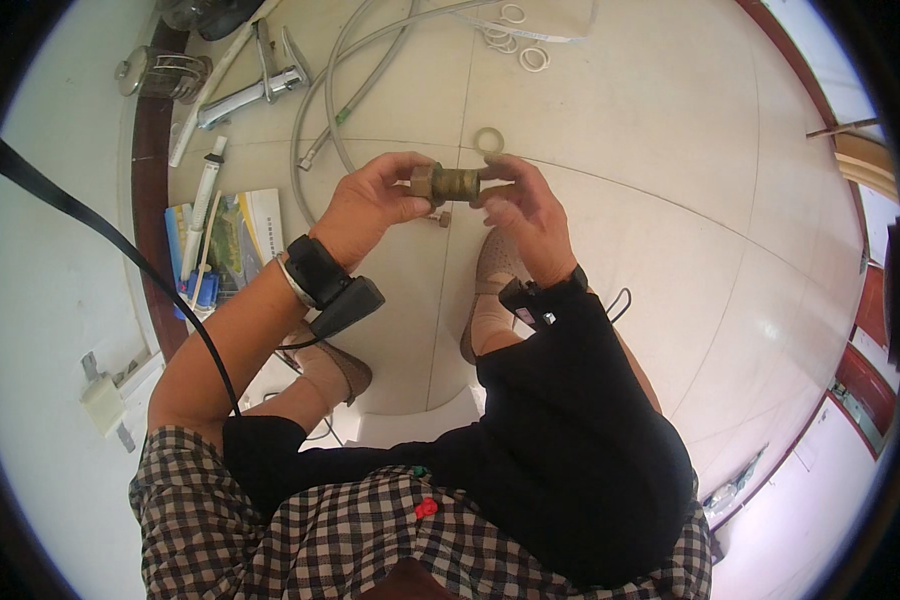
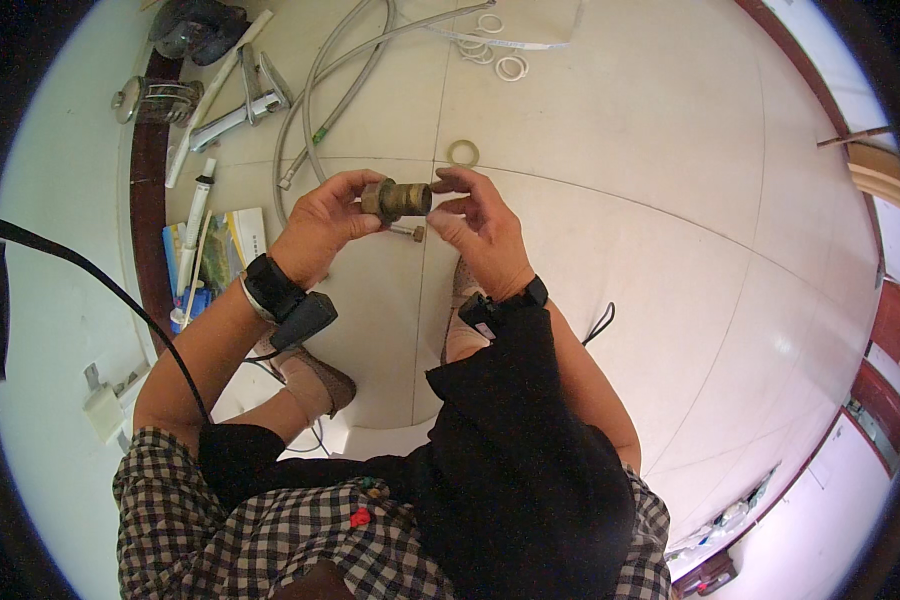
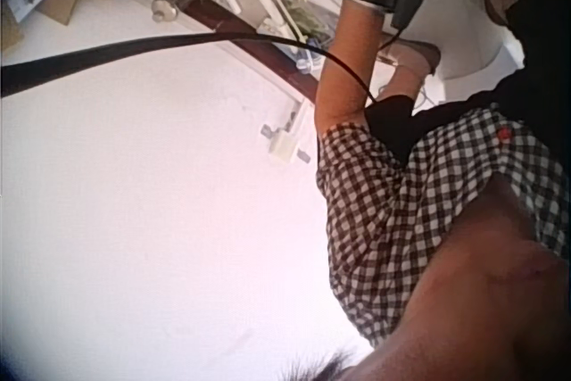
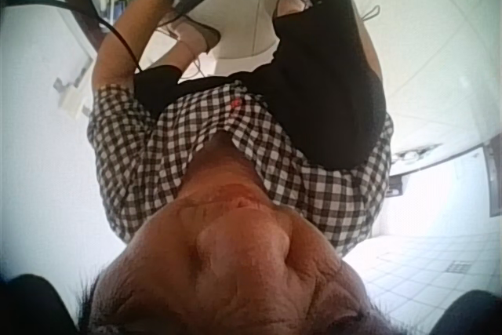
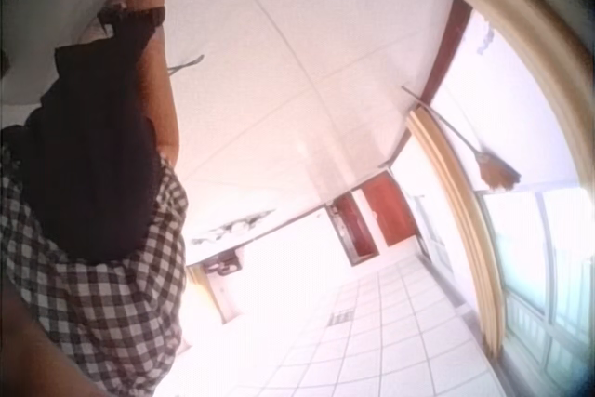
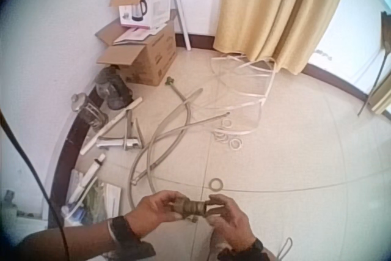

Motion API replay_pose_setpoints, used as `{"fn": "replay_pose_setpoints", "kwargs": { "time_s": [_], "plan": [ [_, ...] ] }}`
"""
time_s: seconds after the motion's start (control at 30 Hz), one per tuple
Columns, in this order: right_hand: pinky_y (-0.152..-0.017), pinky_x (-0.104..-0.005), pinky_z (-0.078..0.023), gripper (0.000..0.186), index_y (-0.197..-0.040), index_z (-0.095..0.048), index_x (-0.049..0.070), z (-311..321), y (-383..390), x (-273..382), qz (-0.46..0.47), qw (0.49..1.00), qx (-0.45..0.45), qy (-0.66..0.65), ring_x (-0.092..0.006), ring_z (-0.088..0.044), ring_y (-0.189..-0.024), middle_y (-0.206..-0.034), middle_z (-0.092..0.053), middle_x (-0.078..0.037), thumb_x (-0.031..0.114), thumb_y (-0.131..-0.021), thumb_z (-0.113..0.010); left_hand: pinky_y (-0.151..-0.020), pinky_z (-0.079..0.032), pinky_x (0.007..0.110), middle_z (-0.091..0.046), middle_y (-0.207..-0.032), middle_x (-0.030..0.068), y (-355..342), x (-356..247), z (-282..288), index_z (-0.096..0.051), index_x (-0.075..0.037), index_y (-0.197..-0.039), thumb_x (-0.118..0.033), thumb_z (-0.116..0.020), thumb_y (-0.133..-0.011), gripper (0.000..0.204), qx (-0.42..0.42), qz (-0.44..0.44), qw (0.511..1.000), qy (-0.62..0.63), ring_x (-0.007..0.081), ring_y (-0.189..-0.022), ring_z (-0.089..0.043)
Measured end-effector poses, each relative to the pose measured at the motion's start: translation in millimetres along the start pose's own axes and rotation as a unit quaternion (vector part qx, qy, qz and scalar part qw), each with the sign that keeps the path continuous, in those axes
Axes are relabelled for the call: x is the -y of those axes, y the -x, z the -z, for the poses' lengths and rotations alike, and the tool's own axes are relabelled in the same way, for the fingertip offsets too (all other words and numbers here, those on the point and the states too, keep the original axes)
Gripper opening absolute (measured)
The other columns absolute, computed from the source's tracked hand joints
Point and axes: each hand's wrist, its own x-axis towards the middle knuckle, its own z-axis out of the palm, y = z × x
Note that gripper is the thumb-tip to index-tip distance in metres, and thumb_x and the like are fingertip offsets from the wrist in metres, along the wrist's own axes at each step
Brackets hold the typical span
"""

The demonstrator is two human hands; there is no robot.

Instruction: The person is inspecting plumbing parts including a faucet and a flush valve, and applying thread seal tape to a brass valve.

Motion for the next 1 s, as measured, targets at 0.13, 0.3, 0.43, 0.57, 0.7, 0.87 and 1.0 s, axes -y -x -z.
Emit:
{"fn": "replay_pose_setpoints", "kwargs": {
  "time_s": [0.13,0.3,0.43,0.57,0.7,0.87,1.0],
  "plan": [
    [-0.067,-0.0259,-0.051,0.039,-0.116,-0.051,-0.002,-7,-1,0,0.103,0.987,0.029,0.122,-0.0159,-0.062,-0.085,-0.112,-0.056,-0.014,0.011,-0.083,-0.067,-0.089,-0.049,0.030,-0.059,-0.110,0.0071,2,-1,1,-0.051,-0.005,-0.122,0.006,-0.064,-0.079,0.046,0.001,0.006,1.000,0.012,0.0158,-0.100,-0.058],
    [-0.065,-0.0266,-0.050,0.033,-0.108,-0.057,-0.002,-3,-3,1,-0.010,0.999,0.022,0.041,-0.0153,-0.062,-0.073,-0.092,-0.065,-0.010,0.012,-0.082,-0.070,-0.088,-0.050,0.030,-0.060,-0.109,0.0084,4,-5,-2,-0.051,-0.003,-0.121,0.003,-0.065,-0.080,0.043,0.020,-0.001,1.000,0.020,0.0168,-0.097,-0.060],
    [-0.066,-0.0261,-0.050,0.028,-0.103,-0.060,-0.003,-2,-5,7,-0.109,0.991,0.045,0.063,-0.0129,-0.061,-0.070,-0.082,-0.066,-0.008,0.015,-0.083,-0.069,-0.086,-0.051,0.030,-0.060,-0.108,0.0095,6,-2,0,-0.051,-0.002,-0.122,0.000,-0.065,-0.081,0.043,0.012,0.030,0.998,0.047,0.0176,-0.094,-0.062],
    [-0.068,-0.0251,-0.050,0.032,-0.105,-0.059,-0.003,-8,0,1,-0.054,0.994,0.023,0.096,-0.0111,-0.061,-0.073,-0.083,-0.066,-0.008,0.015,-0.082,-0.070,-0.085,-0.052,0.031,-0.060,-0.107,0.0103,5,7,5,-0.050,-0.001,-0.123,-0.004,-0.065,-0.083,0.043,0.022,0.006,1.000,0.002,0.0196,-0.093,-0.063],
    [-0.070,-0.0246,-0.049,0.034,-0.108,-0.059,0.000,-9,0,-6,-0.005,0.995,0.016,0.095,-0.0109,-0.061,-0.078,-0.088,-0.065,-0.006,0.010,-0.079,-0.072,-0.086,-0.053,0.034,-0.060,-0.107,0.0126,7,4,5,-0.048,0.002,-0.124,-0.006,-0.061,-0.087,0.040,0.033,0.039,0.998,0.043,0.0228,-0.094,-0.063],
    [-0.075,-0.0246,-0.049,0.040,-0.111,-0.059,0.005,-5,-4,-5,0.089,0.981,0.058,0.162,-0.0119,-0.059,-0.092,-0.105,-0.061,-0.003,-0.001,-0.073,-0.071,-0.087,-0.053,0.035,-0.059,-0.108,0.0137,5,8,6,-0.047,0.003,-0.124,-0.008,-0.060,-0.088,0.040,0.040,0.046,0.996,0.061,0.0238,-0.095,-0.063],
    [-0.076,-0.0252,-0.049,0.042,-0.111,-0.059,0.006,-8,-4,-12,0.099,0.985,0.048,0.132,-0.0139,-0.059,-0.094,-0.109,-0.059,-0.003,-0.003,-0.072,-0.070,-0.087,-0.053,0.035,-0.059,-0.109,0.0135,5,7,6,-0.048,0.002,-0.124,-0.009,-0.060,-0.088,0.040,0.045,0.056,0.995,0.074,0.0231,-0.095,-0.063]
  ]
}}
